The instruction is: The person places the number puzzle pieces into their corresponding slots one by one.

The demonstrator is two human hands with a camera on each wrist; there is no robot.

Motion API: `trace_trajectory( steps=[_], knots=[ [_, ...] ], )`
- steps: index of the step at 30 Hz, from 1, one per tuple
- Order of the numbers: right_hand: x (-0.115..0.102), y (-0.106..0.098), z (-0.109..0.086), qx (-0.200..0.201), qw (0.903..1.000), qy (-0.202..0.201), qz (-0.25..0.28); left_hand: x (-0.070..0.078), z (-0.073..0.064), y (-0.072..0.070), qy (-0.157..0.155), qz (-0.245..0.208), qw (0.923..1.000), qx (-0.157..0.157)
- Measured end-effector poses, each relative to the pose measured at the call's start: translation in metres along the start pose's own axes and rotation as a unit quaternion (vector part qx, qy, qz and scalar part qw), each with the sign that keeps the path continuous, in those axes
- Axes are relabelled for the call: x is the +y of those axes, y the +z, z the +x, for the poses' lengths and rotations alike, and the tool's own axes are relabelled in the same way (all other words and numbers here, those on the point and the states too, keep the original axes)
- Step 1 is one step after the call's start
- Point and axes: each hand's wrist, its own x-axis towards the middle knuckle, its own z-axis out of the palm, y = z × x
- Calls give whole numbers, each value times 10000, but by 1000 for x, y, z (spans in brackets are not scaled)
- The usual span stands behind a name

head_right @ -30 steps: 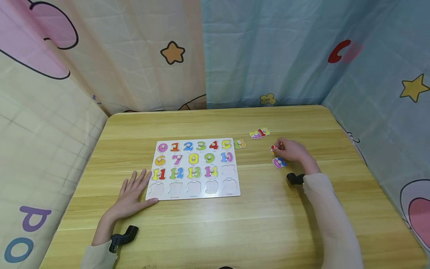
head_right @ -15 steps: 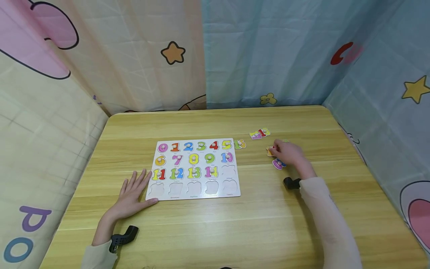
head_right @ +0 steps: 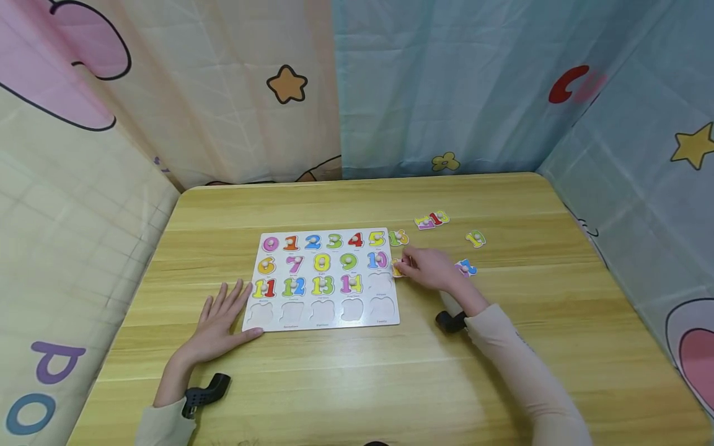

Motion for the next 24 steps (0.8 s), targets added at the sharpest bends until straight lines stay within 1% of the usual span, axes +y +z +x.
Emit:
trace_trajectory(
  steps=[3,8,11,14,18,24],
  knots=[
    [-11,8,5,-144,9997,-135,117,0,0,0,-3,-14,10000,1],
    [-21,20,10,-392,9984,-321,266,2,0,-1,-22,-15,10000,-7],
    [-25,24,11,-481,9978,-390,242,3,0,-1,-33,-17,10000,-22],
    [-29,27,12,-486,9976,-435,213,4,0,-2,-38,-27,10000,-27],
    [-33,27,13,-532,9975,-405,233,4,0,-2,-32,-18,10000,-24],
    [-35,26,14,-718,9968,-283,199,3,0,-2,-33,26,10000,-29]
  ],
)
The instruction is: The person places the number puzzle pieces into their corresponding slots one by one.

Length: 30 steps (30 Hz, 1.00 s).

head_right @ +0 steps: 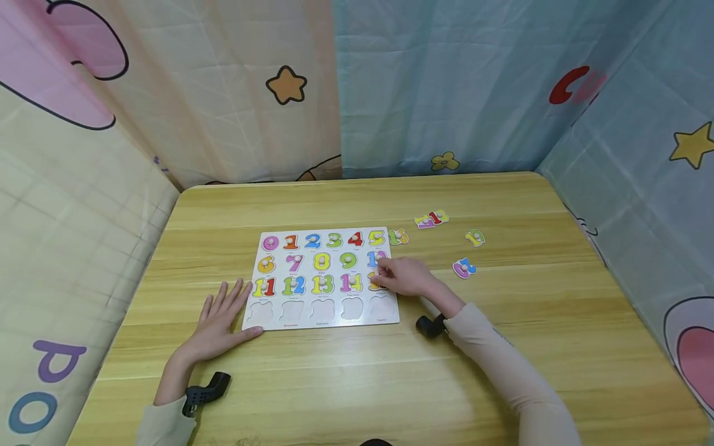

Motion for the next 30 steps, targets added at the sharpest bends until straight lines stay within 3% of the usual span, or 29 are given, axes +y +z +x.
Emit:
trace_trajectory(
  steps=[12,23,30],
  knots=[
    [-1,-2,0,-174,9997,158,104,0,0,-2,4,-48,10000,15],
    [-1,1,0,-16,9996,280,94,-1,0,-1,-6,-34,10000,15],
    [14,-3,-4,5,9939,478,995,2,-1,-2,-14,-74,10000,-5]
  ],
)
